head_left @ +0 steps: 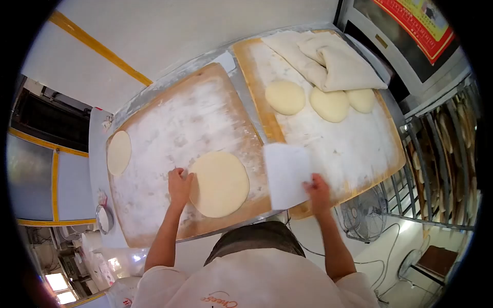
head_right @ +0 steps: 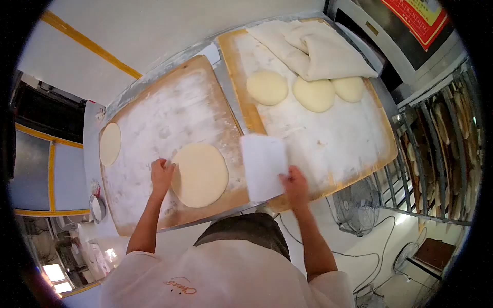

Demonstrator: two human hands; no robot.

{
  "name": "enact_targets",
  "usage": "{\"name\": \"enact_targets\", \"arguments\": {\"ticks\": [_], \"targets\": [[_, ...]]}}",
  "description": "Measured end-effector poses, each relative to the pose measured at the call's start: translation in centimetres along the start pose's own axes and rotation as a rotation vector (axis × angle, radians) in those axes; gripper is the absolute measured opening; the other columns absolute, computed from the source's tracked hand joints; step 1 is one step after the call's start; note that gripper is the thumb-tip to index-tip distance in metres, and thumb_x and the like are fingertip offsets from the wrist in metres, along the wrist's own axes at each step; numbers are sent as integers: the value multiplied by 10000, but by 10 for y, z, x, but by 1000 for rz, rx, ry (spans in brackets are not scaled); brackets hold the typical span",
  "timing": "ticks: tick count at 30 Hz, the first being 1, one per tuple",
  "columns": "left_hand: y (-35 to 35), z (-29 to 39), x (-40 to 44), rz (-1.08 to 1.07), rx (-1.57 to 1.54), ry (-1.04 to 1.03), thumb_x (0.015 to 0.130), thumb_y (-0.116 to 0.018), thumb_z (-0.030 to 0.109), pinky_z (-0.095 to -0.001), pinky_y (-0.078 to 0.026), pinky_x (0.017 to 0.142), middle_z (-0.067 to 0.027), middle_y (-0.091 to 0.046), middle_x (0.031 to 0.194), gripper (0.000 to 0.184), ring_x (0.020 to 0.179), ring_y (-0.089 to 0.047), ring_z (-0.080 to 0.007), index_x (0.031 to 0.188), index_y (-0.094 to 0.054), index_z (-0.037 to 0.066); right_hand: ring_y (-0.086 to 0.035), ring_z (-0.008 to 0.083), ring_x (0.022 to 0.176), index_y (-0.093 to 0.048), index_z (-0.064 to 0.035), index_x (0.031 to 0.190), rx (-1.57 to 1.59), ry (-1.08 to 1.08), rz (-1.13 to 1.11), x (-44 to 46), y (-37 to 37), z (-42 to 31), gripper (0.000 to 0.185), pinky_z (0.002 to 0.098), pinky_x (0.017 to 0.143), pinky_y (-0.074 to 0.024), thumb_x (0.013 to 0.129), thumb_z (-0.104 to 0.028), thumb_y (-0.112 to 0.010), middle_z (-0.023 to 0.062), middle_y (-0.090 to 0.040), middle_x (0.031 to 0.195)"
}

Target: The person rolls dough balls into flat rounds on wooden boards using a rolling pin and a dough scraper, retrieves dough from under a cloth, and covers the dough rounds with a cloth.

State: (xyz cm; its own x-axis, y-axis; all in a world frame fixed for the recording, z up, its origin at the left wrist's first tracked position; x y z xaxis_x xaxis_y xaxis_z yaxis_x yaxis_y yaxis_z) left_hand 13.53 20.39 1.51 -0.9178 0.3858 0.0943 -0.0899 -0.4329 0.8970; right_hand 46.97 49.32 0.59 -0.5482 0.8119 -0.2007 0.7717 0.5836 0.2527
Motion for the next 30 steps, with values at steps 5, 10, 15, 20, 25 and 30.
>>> {"name": "enact_targets", "arguments": {"ticks": [5, 10, 15, 20, 25, 30], "targets": [[-4, -13, 9, -481, -322, 315, 751, -756, 304, -316, -482, 642, -94, -655, 767, 366, 686, -609, -200, 881, -633, -15, -579, 144, 700, -640, 6, 997, 179, -157, 43, -11, -69, 30, 159, 306, 674, -475, 849, -40, -601, 52, -645, 799], [4, -1, -4, -496, -780, 311, 859, -683, 211, -303, -505, 695, -100, -668, 928, 303, 834, -637, -169, 1027, -613, -32, -625, 160, 879, -601, 30, 1113, 452, -270, -122, -30, -154, 52, 231, 293, 798, -495, 888, 20, -546, 75, -664, 984], [27, -57, 8, -503, -1530, 785, 924, -597, 95, -343, -544, 833, -118, -638, 1088, 297, 960, -638, -200, 1185, -524, -28, -632, 182, 920, -571, 51, 1144, 681, -419, -312, -21, -217, -50, 251, 328, 846, -515, 896, 22, -553, 100, -656, 1015], [95, -124, 100, -267, -1548, 596, 937, -583, 122, -330, -550, 823, -101, -634, 1089, 257, 969, -637, -183, 1143, -541, -25, -622, 205, 943, -555, 40, 1152, 686, -391, -454, 32, -326, -123, 260, 357, 835, -519, 895, -1, -555, 107, -634, 1042], [122, -173, 184, 61, -523, 265, 928, -583, 259, -430, -479, 937, -145, -618, 1158, 386, 1107, -587, -299, 1180, -534, -29, -626, 200, 950, -538, 18, 1143, 674, -308, -433, 99, -442, -136, 240, 349, 806, -540, 904, 13, -525, 104, -622, 1058], [61, -139, 208, 26, 185, -375, 923, -519, 458, -556, -147, 1153, -189, -292, 1526, 698, 1434, -230, -352, 1401, -390, -33, -636, 221, 902, -543, 2, 1095, 622, -374, -302, 107, -486, -119, 208, 404, 714, -571, 887, 6, -537, 100, -620, 995]]}}
Point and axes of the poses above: each hand's wrist, its own x-axis towards the middle knuckle, its own y-axis out of the back of the hand, z = x × y, the point moved 2 cm from there along x, towards the middle knuckle
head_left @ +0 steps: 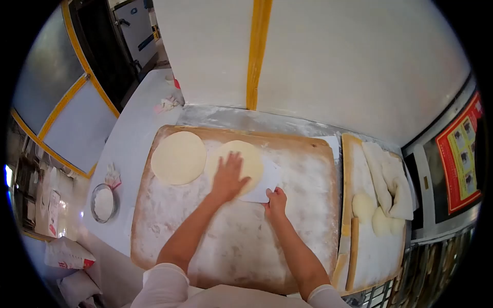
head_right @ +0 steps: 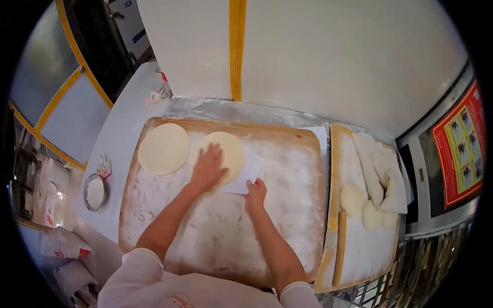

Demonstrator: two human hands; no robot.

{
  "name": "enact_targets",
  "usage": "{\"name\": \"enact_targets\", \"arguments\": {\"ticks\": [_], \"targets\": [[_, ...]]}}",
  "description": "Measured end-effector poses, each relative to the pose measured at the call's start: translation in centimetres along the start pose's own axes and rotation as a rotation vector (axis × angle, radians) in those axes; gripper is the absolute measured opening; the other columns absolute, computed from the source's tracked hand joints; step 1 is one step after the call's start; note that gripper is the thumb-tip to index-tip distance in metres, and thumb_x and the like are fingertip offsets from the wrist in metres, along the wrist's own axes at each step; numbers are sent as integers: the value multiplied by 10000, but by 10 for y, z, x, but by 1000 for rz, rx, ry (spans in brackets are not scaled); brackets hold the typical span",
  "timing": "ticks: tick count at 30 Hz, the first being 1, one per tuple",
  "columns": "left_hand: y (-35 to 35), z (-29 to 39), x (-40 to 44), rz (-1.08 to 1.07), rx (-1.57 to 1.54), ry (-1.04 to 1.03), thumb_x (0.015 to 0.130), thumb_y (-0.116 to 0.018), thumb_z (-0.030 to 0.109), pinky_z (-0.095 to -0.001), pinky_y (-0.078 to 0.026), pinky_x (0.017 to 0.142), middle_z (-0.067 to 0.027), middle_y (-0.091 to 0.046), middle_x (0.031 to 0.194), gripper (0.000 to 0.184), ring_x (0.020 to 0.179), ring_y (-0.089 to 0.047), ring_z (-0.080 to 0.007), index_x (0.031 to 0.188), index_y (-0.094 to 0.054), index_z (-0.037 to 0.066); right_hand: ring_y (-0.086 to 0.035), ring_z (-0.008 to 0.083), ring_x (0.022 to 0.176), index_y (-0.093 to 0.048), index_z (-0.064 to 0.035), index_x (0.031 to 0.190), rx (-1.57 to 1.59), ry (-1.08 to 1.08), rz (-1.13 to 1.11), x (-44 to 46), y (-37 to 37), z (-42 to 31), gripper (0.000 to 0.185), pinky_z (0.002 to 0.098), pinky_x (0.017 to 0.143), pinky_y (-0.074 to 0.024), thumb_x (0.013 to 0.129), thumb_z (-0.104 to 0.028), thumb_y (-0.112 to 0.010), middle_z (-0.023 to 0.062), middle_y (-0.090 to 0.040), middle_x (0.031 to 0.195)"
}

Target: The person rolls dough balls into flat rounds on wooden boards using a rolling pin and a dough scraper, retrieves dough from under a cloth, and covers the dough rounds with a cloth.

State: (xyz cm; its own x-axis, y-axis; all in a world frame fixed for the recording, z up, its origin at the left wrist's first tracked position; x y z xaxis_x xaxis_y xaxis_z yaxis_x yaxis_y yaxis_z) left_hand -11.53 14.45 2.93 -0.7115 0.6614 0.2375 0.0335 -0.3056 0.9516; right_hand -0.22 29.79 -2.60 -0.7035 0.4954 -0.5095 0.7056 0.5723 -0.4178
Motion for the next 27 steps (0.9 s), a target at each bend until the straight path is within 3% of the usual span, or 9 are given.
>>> {"name": "enact_targets", "arguments": {"ticks": [6, 9, 11, 12, 15, 17, 20, 23, 27], "targets": [[-34, 37, 21, -147, -163, -24, 917, -520, 472, -543, -93, 1168, -194, -237, 1552, 762, 1457, -165, -345, 1465, -292, -6, -652, 264, 901, -545, 5, 1104, 72, 6, -89, 17, 6, -14, 214, 453, 790, -586, 893, 22, -516, 128, -625, 1029], [-32, 16, 24, -52, -107, -56, 902, -543, 501, -562, -99, 1156, -185, -279, 1535, 766, 1445, -198, -347, 1471, -317, 43, -653, 225, 874, -568, -16, 1092, -61, 18, -71, 24, 14, -20, 206, 390, 723, -573, 886, -22, -563, 90, -642, 982], [-66, -43, 17, 103, -201, 133, 893, -563, 495, -581, -72, 1151, -178, -285, 1538, 770, 1447, -194, -347, 1477, -315, 59, -650, 196, 855, -578, -30, 1089, -232, 56, 24, 23, 31, -24, 207, 353, 676, -555, 884, -56, -593, 65, -649, 965], [-48, -49, 15, -48, 7, 165, 899, -562, 482, -609, -62, 1140, -170, -276, 1546, 764, 1452, -182, -344, 1482, -306, 58, -646, 178, 844, -583, -36, 1084, -198, 98, 30, 21, 46, -17, 211, 331, 658, -539, 879, -79, -613, 51, -651, 959], [-51, -57, 26, -192, 53, 156, 939, -513, 425, -640, -62, 1126, -168, -253, 1555, 698, 1464, -142, -345, 1484, -297, 46, -632, 149, 855, -584, -55, 1081, -89, 121, -15, -15, 79, -45, 208, 303, 669, -521, 884, -104, -631, 29, -648, 956], [-26, -28, 33, -222, 111, 229, 951, -496, 385, -635, -86, 1126, -163, -238, 1562, 671, 1466, -135, -337, 1485, -286, 39, -626, 144, 887, -578, -58, 1098, 14, 73, -8, -50, 108, -70, 216, 308, 713, -522, 892, -105, -626, 26, -643, 975], [-1, 36, 27, 69, -63, 129, 957, -500, 316, -587, -115, 1142, -163, -300, 1536, 600, 1454, -178, -337, 1455, -342, 23, -617, 140, 928, -568, -57, 1128, 185, 49, -34, -86, 158, -83, 237, 320, 776, -520, 901, -103, -618, 29, -636, 1009], [-31, 108, 17, 28, -317, -118, 938, -548, 217, -498, -232, 1135, -163, -431, 1452, 451, 1396, -318, -333, 1336, -492, 12, -614, 150, 966, -560, -50, 1115, 240, 99, 2, -118, 209, -110, 218, 348, 849, -516, 906, -85, -605, 47, -634, 1042], [-36, 232, 13, -16, -644, -195, 906, -599, 122, -379, -453, 920, -138, -640, 1142, 218, 1070, -591, -295, 1087, -629, 4, -619, 178, 976, -556, -45, 1081, 310, 272, 124, -164, 286, -153, 185, 360, 872, -517, 900, -58, -595, 61, -635, 1046]]}}
Point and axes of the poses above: each hand's wrist, its own x-axis towards the middle knuckle, its own y-axis out of the back of the hand, z = x × y, the point moved 2 cm from there along x, towards the middle knuckle
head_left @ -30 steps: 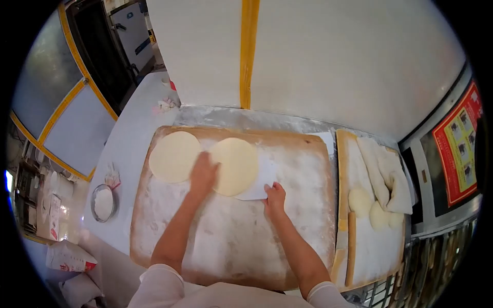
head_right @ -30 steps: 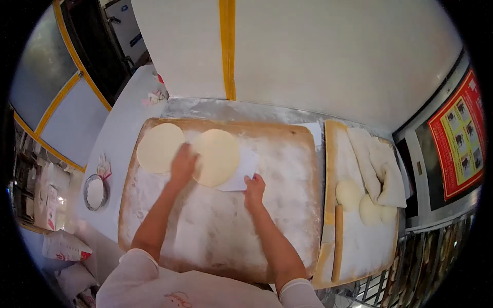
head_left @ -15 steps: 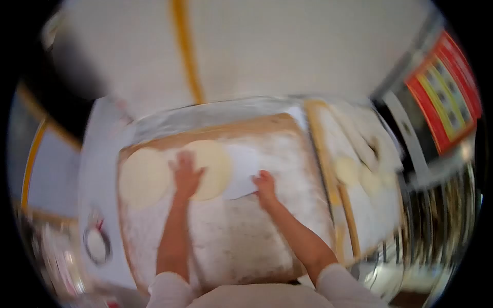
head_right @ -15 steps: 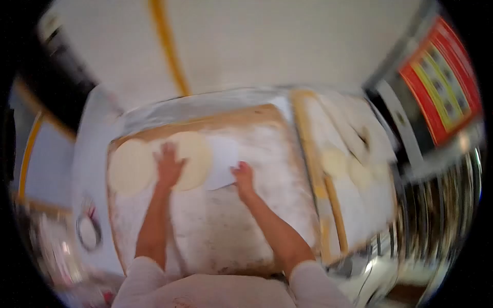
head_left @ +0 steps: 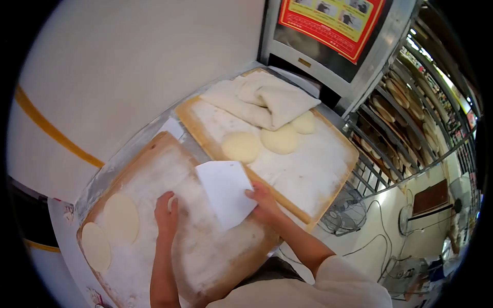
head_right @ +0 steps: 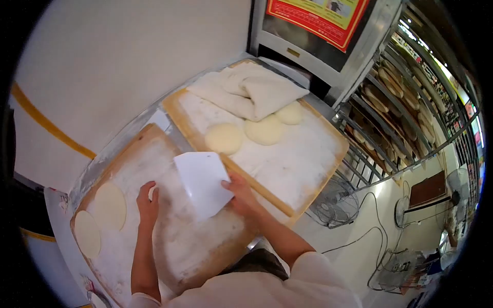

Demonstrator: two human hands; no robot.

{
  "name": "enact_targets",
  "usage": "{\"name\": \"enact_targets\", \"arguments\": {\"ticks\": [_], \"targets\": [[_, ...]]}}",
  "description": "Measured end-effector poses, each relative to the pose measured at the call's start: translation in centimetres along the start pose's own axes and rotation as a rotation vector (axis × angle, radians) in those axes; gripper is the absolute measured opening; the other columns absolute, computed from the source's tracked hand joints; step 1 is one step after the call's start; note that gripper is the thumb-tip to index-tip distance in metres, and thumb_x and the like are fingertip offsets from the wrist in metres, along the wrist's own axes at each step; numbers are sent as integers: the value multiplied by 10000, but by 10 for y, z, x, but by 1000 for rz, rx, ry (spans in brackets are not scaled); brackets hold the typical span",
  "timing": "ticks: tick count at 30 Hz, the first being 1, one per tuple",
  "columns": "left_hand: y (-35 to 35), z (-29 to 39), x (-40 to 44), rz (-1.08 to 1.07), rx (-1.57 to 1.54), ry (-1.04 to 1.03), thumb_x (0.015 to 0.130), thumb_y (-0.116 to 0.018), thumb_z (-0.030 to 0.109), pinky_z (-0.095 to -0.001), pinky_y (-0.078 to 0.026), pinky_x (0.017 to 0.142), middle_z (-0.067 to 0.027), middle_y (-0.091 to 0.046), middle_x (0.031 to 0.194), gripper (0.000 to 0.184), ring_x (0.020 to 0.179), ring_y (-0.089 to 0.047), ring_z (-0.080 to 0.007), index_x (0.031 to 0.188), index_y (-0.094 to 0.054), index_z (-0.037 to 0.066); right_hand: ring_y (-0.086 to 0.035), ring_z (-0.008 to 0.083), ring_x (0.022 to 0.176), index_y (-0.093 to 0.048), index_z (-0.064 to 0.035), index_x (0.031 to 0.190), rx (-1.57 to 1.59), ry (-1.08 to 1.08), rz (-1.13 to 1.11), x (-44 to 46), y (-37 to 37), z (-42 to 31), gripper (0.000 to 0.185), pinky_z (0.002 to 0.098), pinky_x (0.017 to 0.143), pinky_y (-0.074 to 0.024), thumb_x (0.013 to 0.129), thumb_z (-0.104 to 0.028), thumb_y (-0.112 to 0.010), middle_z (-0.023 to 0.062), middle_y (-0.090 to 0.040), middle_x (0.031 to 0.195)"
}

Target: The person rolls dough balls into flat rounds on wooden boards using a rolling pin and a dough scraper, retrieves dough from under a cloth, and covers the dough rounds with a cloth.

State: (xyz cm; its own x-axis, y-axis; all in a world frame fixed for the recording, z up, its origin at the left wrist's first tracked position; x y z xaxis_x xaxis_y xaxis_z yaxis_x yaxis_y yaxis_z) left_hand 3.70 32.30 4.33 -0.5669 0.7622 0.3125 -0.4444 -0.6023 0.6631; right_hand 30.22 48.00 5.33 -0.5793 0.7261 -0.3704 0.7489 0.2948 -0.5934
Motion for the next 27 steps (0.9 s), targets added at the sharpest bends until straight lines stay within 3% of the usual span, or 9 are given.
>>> {"name": "enact_targets", "arguments": {"ticks": [2, 4, 7, 11, 14, 17, 20, 23, 27], "targets": [[-38, 48, 19, -77, -113, 124, 903, -612, 111, -321, -513, 759, -112, -691, 968, 152, 863, -661, -233, 996, -647, -2, -625, 191, 970, -554, -41, 1082, 59, 110, 82, -2, 59, -33, 190, 362, 873, -520, 895, -45, -590, 70, -636, 1049], [-93, 92, 37, -129, -382, 136, 921, -600, 116, -256, -469, 587, -46, -647, 726, 125, 646, -593, -109, 950, -644, 3, -634, 195, 947, -551, -47, 1093, 133, 250, 209, -8, 121, -60, 204, 369, 847, -533, 892, -29, -581, 75, -643, 1039], [-187, 165, 67, -377, -612, 274, 921, -588, 123, -235, -444, 552, -50, -599, 668, 139, 583, -550, -101, 866, -617, -2, -634, 168, 920, -555, -56, 1091, 76, 343, 394, -23, 207, -102, 198, 340, 795, -544, 897, -26, -581, 60, -647, 1019], [-291, 250, 109, -599, -786, 528, 921, -578, 140, -258, -438, 493, -35, -585, 634, 152, 520, -531, -107, 877, -624, 3, -639, 148, 853, -557, -52, 1081, 57, 434, 575, -17, 293, -143, 205, 314, 747, -543, 884, -10, -594, 58, -654, 961], [-346, 270, 119, -589, -651, 406, 912, -594, 156, -284, -483, 596, -51, -629, 727, 152, 661, -599, -156, 895, -630, 9, -627, 147, 797, -565, -35, 1048, 55, 420, 580, -2, 319, -158, 190, 300, 715, -520, 867, 4, -608, 62, -654, 902], [-364, 271, 131, -199, -92, -318, 880, -607, 151, -367, -496, 782, -98, -670, 950, 164, 903, -613, -267, 964, -642, 14, -604, 140, 781, -577, -12, 1015, -213, 381, 737, 17, 326, -138, 178, 290, 707, -491, 845, 20, -617, 65, -654, 887], [-374, 250, 158, -157, 25, -514, 849, -604, 143, -433, -427, 937, -128, -633, 1159, 245, 1088, -538, -348, 1058, -635, 18, -586, 134, 789, -585, 3, 1001, -266, 310, 775, 40, 307, -120, 181, 287, 719, -474, 827, 40, -615, 65, -656, 884], [-369, 256, 179, -112, 223, -623, 846, -583, 124, -445, -413, 964, -144, -610, 1218, 309, 1108, -530, -360, 1135, -617, 19, -584, 123, 818, -597, 24, 1029, -210, 365, 698, 77, 286, -102, 214, 272, 749, -468, 819, 64, -599, 56, -657, 915], [-376, 221, 238, -175, 135, -558, 854, -577, 140, -451, -381, 1003, -124, -597, 1249, 365, 1168, -499, -350, 1200, -591, 25, -590, 135, 811, -616, 27, 1074, -258, 340, 681, 110, 260, -91, 244, 283, 740, -470, 830, 21, -597, 71, -669, 907]]}}
Point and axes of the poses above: each hand's wrist, its own x-axis towards the middle knuckle, its own y-axis out of the back of the hand, z = x × y, the point moved 2 cm from there along x, towards the middle knuckle
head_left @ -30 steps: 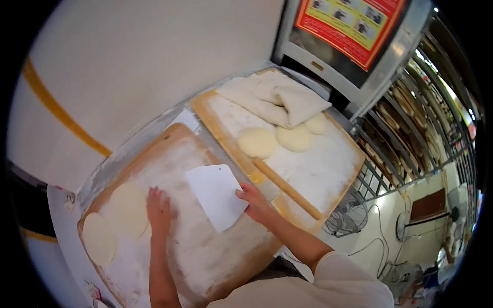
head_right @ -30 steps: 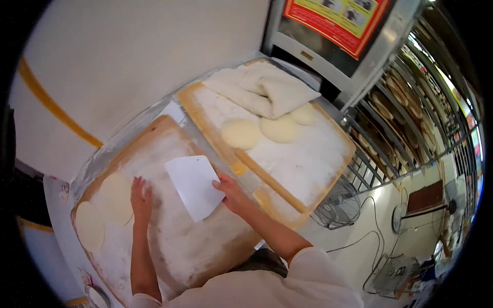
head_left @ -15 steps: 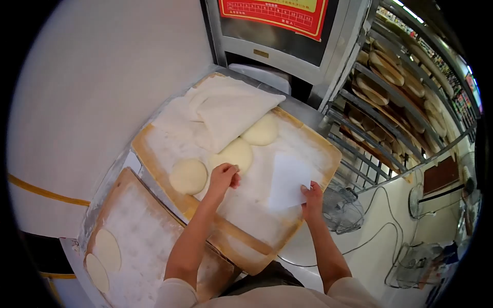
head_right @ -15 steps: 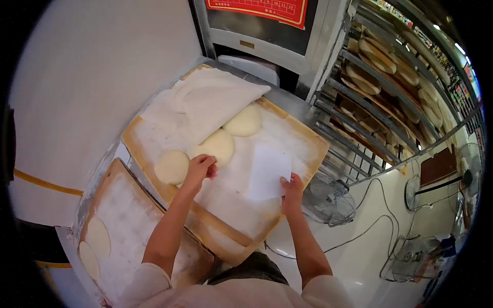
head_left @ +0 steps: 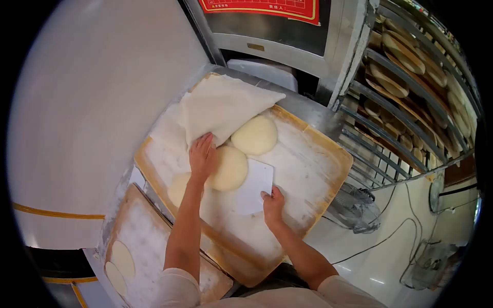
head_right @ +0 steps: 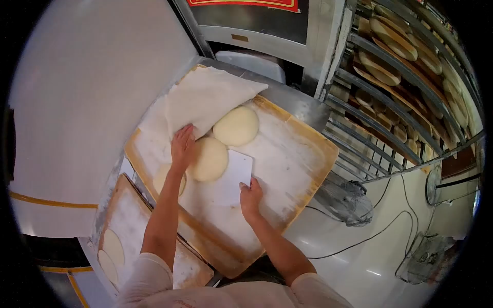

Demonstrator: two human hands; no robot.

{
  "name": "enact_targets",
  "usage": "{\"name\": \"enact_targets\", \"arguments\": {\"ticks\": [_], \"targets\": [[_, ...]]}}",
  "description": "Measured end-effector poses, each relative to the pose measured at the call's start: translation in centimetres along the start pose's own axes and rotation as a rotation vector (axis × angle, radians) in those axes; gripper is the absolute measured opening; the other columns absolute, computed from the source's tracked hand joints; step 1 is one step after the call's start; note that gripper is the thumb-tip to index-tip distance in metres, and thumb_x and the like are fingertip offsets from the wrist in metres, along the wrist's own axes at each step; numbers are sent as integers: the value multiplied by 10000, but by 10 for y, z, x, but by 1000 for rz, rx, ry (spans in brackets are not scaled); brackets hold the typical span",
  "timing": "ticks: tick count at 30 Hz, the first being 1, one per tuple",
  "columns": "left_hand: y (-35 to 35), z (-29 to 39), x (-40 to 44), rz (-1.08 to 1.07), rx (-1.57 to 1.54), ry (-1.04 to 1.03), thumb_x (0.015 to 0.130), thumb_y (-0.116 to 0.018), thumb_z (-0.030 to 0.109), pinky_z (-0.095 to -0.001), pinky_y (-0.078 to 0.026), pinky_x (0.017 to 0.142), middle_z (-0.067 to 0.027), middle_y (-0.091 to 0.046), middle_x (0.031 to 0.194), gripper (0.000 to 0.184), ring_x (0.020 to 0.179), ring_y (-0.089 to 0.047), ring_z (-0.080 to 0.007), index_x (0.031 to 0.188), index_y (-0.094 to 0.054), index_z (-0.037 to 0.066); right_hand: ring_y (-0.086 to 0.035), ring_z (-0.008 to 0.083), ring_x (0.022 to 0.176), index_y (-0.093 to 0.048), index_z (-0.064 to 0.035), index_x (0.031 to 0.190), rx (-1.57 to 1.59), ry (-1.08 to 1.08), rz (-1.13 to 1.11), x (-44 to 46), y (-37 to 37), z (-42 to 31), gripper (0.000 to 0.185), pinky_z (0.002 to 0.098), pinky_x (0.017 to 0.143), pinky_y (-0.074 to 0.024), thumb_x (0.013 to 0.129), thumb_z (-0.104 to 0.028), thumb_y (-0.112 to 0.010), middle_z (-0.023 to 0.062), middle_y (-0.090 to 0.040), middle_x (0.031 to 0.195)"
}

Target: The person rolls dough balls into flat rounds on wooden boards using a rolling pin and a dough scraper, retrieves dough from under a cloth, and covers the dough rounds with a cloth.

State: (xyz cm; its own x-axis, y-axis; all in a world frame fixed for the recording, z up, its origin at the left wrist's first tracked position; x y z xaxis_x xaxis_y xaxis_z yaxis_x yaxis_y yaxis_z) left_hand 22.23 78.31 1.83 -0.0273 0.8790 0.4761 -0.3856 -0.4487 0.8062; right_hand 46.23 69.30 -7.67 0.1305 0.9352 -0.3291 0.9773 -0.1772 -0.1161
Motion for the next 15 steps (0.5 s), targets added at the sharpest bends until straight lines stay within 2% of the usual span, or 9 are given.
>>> {"name": "enact_targets", "arguments": {"ticks": [2, 5, 8, 9, 10, 13, 15], "targets": [[10, 0, 6, -54, -56, 92, 856, -574, 143, -463, -368, 1016, -124, -596, 1252, 387, 1180, -492, -346, 1224, -577, 23, -592, 133, 812, -616, 26, 1069, 59, -62, -9, -2, 3, -4, 247, 280, 742, -469, 824, 38, -594, 65, -671, 922], [-6, 9, -27, -327, 23, -77, 878, -567, 177, -475, -329, 1061, -158, -544, 1321, 455, 1235, -460, -350, 1304, -519, 24, -593, 123, 827, -614, 28, 1095, 236, -86, -29, 5, -25, -2, 285, 266, 762, -469, 816, 78, -587, 49, -666, 954], [-10, 40, -39, -188, -80, -29, 904, -554, 221, -477, -278, 1111, -189, -459, 1405, 520, 1311, -397, -363, 1378, -450, 33, -604, 130, 846, -611, 26, 1128, 301, -128, -110, 14, -67, 9, 316, 269, 785, -477, 821, 93, -579, 49, -667, 981], [-10, 42, -41, -218, -95, -9, 909, -551, 239, -484, -256, 1122, -189, -432, 1426, 540, 1330, -373, -371, 1395, -429, 39, -609, 136, 852, -610, 25, 1138, 291, -148, -151, 17, -72, 12, 322, 273, 792, -481, 825, 92, -576, 52, -669, 988], [-9, 44, -42, -245, -111, 14, 914, -548, 258, -491, -234, 1134, -188, -405, 1448, 561, 1349, -349, -380, 1413, -407, 44, -625, 152, 879, -608, 21, 1160, 489, -245, -198, 13, -69, 1, 341, 286, 811, -492, 824, 76, -587, 67, -674, 1008], [22, 79, -42, -319, -181, 26, 919, -545, 284, -519, -190, 1148, -185, -373, 1474, 582, 1373, -317, -393, 1429, -389, 50, -635, 162, 898, -605, 15, 1178, 518, -303, -306, -12, -25, -47, 366, 296, 812, -501, 815, 65, -602, 77, -675, 1018], [50, 106, -58, -373, -218, 35, 920, -545, 287, -538, -175, 1147, -183, -362, 1481, 580, 1380, -309, -392, 1428, -391, 51, -635, 156, 896, -602, 11, 1187, 408, -332, -416, -22, 25, -73, 385, 295, 787, -506, 804, 53, -622, 76, -675, 1008]]}}
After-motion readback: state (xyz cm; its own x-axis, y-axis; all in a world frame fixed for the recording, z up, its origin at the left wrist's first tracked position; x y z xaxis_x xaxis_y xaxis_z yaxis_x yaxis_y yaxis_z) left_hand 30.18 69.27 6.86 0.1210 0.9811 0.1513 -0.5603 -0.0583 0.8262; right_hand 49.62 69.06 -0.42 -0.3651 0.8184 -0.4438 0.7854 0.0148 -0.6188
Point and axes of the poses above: each hand's wrist, its own x-axis towards the middle knuckle, its own y-axis out of the back of the hand, z = x × y, the point moved 2 cm from there along x, towards the middle knuckle
